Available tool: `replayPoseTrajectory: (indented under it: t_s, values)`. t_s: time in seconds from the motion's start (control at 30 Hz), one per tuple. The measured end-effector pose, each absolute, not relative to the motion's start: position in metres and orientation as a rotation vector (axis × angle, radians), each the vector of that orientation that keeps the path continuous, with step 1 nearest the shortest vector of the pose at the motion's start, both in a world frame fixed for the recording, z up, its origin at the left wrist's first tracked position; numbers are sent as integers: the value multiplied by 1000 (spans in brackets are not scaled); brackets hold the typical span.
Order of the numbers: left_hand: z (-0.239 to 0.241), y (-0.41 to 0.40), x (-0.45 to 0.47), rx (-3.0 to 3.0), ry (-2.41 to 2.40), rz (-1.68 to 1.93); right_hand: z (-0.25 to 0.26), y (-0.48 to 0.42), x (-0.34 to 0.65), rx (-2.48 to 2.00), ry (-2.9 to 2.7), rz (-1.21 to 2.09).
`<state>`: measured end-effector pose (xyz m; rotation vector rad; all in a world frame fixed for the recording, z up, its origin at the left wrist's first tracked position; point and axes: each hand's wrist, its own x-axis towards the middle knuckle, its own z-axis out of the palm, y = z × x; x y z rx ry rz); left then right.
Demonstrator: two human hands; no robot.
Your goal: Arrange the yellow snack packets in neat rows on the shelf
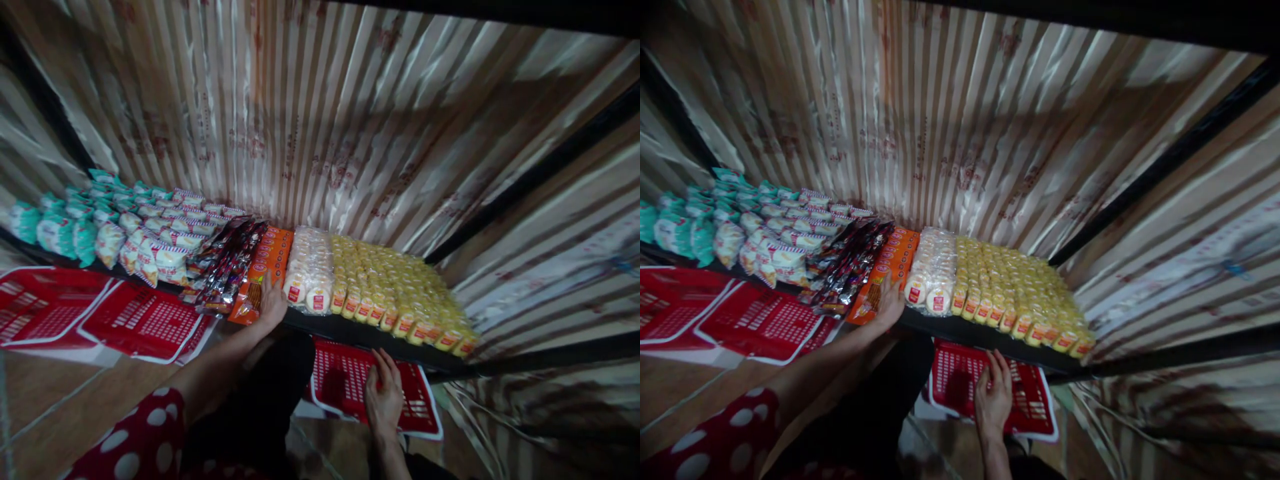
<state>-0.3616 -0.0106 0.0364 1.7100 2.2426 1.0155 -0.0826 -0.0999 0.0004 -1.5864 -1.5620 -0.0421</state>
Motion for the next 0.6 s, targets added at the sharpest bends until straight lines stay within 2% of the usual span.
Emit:
replayPoseTrajectory:
  t_s: [0.17,0.3,0.47,0.6]
  values:
    - [36,-3,-390,1858,2230,770,3,-117,-105,-1548,-1591,-38]
    - [28,-13,-398,2018,2188,738,24,-109,-144,-1460,-1641,0]
    - [17,-21,-406,2110,2168,792,59,-47,-228,-1313,-1781,235]
    - [9,-18,-410,2134,2166,875,68,17,-301,-1356,-1999,321]
